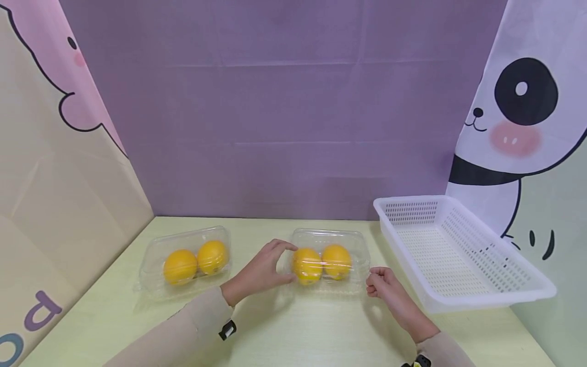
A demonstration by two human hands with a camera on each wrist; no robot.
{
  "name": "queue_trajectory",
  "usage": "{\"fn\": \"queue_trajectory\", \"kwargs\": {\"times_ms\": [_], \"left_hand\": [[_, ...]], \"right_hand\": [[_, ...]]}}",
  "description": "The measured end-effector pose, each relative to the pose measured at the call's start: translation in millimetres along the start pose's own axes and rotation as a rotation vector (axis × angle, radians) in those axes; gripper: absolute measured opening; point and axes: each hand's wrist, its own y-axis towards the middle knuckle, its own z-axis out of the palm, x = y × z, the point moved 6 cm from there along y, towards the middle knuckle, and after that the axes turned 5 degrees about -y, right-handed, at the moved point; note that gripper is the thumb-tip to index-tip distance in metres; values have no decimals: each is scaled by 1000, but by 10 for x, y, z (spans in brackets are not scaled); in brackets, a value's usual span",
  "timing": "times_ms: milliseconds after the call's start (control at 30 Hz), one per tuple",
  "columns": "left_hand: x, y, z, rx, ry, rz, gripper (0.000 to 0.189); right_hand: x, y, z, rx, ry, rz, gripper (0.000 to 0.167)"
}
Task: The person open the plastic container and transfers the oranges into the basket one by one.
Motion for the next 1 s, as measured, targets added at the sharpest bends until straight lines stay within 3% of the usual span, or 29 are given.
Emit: {"fn": "queue_trajectory", "kwargs": {"times_ms": [633,1000], "left_hand": [[-9,117,-130,8,-77,-2,59],[6,205,-236,14,-206,-12,59]], "right_hand": [[-21,13,-21,-64,-134,-33,44],[15,10,-18,-64,-143,-54,52]]}}
